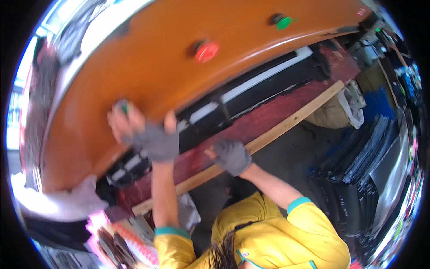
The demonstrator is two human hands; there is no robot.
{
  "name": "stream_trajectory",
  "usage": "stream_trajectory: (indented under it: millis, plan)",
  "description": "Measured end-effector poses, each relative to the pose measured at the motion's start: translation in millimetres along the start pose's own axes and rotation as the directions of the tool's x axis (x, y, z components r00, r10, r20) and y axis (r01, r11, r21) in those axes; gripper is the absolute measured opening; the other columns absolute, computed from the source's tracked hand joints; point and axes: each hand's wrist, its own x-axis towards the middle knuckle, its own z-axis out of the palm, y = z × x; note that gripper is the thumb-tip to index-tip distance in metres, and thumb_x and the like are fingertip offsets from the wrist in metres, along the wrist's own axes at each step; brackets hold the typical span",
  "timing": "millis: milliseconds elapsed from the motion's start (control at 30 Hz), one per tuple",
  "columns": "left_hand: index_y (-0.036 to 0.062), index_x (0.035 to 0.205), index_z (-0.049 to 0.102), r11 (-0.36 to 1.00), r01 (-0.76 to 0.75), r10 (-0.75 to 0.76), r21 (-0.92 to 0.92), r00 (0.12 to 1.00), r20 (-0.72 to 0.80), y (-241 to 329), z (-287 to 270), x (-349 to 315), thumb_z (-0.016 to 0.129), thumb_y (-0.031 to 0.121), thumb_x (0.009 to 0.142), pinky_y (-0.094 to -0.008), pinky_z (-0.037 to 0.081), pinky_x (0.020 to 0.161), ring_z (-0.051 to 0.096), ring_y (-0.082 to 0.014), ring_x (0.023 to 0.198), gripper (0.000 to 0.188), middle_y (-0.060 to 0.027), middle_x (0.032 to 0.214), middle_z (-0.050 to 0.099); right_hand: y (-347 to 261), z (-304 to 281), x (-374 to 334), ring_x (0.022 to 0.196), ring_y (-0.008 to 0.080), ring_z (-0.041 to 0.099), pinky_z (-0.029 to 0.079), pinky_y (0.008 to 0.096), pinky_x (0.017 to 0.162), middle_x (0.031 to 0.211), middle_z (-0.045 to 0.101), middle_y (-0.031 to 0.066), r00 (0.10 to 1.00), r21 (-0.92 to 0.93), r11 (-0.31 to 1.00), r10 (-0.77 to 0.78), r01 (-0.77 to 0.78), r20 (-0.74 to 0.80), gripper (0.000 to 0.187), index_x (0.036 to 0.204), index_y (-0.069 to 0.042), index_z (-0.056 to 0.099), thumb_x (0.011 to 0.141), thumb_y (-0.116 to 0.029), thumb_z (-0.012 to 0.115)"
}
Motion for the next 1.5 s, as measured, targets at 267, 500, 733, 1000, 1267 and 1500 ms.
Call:
stream_trajectory:
  millis: [267, 500, 733, 1000, 1267, 1500]
  plan:
    - [-0.0009, 0.129, 0.050, 0.990, 0.043, -0.104, 0.133, 0.864, 0.492, 58.3, -95.8, -186.6, 0.040, 0.045, 0.101, -0.0576, 0.034, 0.105, 0.049, -0.0440, 0.124, 0.054, -0.0260, 0.135, 0.050, -1.4, 7.0, -12.4, 0.063, 0.0259, 0.063, 0.051, 0.0394, 0.056, 0.071, 0.061, 0.0079, 0.998, -0.112, 0.993, -0.040, 0.046, 0.056, 0.025, 0.082, -0.010, 0.061, 0.090, -0.034, 0.060]
    - [0.0004, 0.096, 0.058, 0.984, 0.079, -0.142, 0.160, 0.889, 0.436, 50.7, -80.0, -203.7, 0.040, 0.033, 0.101, -0.0504, 0.044, 0.079, 0.057, -0.0401, 0.090, 0.037, -0.0198, 0.103, 0.062, -5.7, 13.0, -5.9, 0.063, 0.0257, 0.063, 0.050, 0.0380, 0.055, 0.072, 0.062, 0.0072, 0.997, -0.139, 0.990, -0.008, 0.018, 0.071, 0.032, 0.079, -0.010, 0.062, 0.091, -0.039, 0.056]
    - [-0.0036, 0.091, 0.056, 0.981, 0.136, -0.192, 0.140, 0.797, 0.572, 49.8, -83.6, -204.4, 0.048, 0.030, 0.098, -0.0540, 0.044, 0.085, 0.056, -0.0446, 0.097, 0.035, -0.0275, 0.103, 0.059, -19.4, 18.4, -33.2, 0.090, 0.0268, 0.059, 0.049, 0.0404, 0.077, 0.093, 0.063, 0.0088, 0.981, -0.132, 0.987, 0.114, -0.093, 0.159, 0.027, 0.090, -0.009, 0.063, 0.089, -0.036, 0.057]
    - [-0.0053, 0.091, 0.056, 0.970, 0.244, -0.175, -0.008, 0.718, 0.674, 42.1, -92.9, -208.9, 0.052, 0.030, 0.096, -0.0548, 0.042, 0.088, 0.053, -0.0466, 0.101, 0.036, -0.0289, 0.100, 0.057, -24.9, 22.6, -62.1, 0.102, 0.0275, 0.052, 0.040, 0.0394, 0.090, 0.107, 0.060, 0.0087, 0.985, -0.170, 0.984, 0.074, -0.048, 0.154, 0.036, 0.102, -0.010, 0.064, 0.077, -0.035, 0.064]
    - [-0.0090, 0.094, 0.055, 0.947, 0.308, -0.275, 0.093, 0.623, 0.733, 52.0, -112.7, -223.4, 0.050, 0.032, 0.096, -0.0561, 0.039, 0.094, 0.050, -0.0522, 0.108, 0.042, -0.0373, 0.114, 0.054, -28.4, 34.0, -101.8, 0.107, 0.0297, 0.053, 0.041, 0.0422, 0.095, 0.111, 0.061, 0.0125, 0.999, -0.031, 0.999, -0.008, 0.009, 0.034, 0.046, 0.105, -0.006, 0.066, 0.078, -0.043, 0.063]
    - [-0.0084, 0.090, 0.057, 0.961, 0.270, -0.212, 0.064, 0.566, 0.797, 54.9, -138.2, -231.3, 0.053, 0.028, 0.095, -0.0531, 0.043, 0.078, 0.055, -0.0466, 0.093, 0.037, -0.0284, 0.092, 0.056, -34.6, 6.9, -121.7, 0.101, 0.0318, 0.060, 0.048, 0.0429, 0.087, 0.111, 0.063, 0.0158, 0.980, 0.047, 0.999, -0.014, 0.005, 0.200, 0.048, 0.108, -0.005, 0.066, 0.076, -0.040, 0.065]
